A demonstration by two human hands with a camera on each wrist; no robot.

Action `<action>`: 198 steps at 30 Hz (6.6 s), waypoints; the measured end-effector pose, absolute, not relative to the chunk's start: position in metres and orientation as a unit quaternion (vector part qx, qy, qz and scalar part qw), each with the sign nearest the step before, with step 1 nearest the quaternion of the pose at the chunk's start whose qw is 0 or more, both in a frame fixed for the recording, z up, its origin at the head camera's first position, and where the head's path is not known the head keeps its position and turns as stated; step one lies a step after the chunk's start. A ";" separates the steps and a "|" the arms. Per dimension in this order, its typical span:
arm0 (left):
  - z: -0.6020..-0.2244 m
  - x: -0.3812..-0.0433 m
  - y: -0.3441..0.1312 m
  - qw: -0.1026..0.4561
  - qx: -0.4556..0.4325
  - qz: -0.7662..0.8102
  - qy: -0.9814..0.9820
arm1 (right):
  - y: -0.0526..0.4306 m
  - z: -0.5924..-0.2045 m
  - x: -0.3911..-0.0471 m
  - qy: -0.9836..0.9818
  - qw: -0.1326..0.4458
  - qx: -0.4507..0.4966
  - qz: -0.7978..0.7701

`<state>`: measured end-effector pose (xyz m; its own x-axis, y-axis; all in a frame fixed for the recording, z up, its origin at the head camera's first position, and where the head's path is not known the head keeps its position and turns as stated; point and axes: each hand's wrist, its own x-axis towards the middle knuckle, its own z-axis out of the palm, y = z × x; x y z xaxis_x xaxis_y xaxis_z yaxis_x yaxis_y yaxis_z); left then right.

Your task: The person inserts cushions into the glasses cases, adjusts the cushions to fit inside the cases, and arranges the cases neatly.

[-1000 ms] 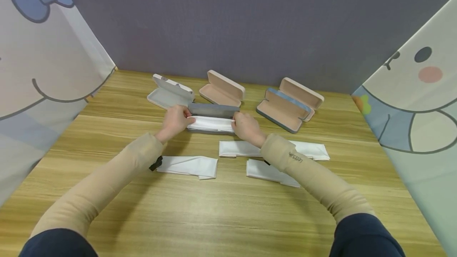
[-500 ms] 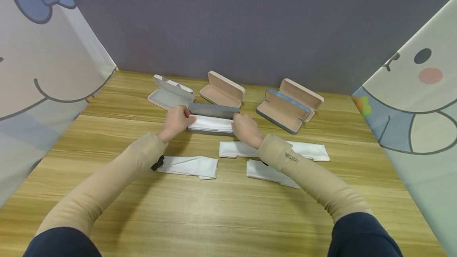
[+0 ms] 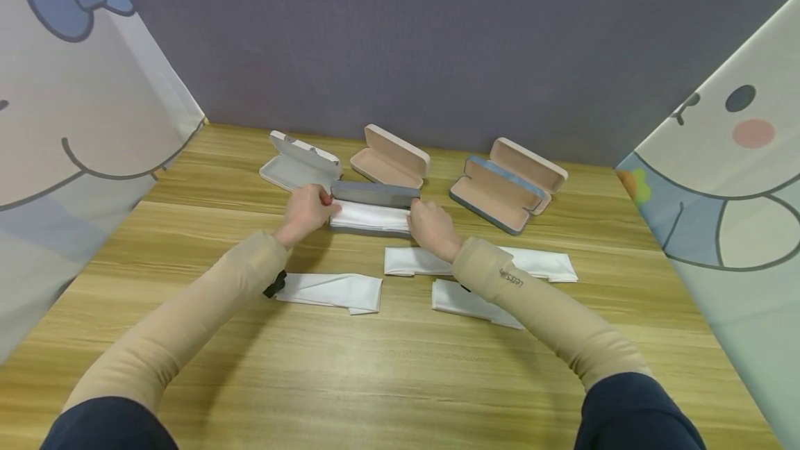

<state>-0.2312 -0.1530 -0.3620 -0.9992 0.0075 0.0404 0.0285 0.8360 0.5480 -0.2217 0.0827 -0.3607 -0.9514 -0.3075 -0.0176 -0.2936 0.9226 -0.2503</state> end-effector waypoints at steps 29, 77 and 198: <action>-0.354 -0.228 -0.160 -0.122 -0.009 -0.361 -0.924 | 0.106 -0.345 -0.230 0.949 0.145 -0.093 -0.264; -0.332 -0.241 -0.155 -0.310 0.023 -0.502 -0.807 | 0.098 -0.329 -0.246 0.816 0.323 0.019 -0.479; -0.335 -0.227 -0.151 -0.307 -0.004 -0.443 -0.842 | 0.095 -0.335 -0.233 0.877 0.288 -0.081 -0.375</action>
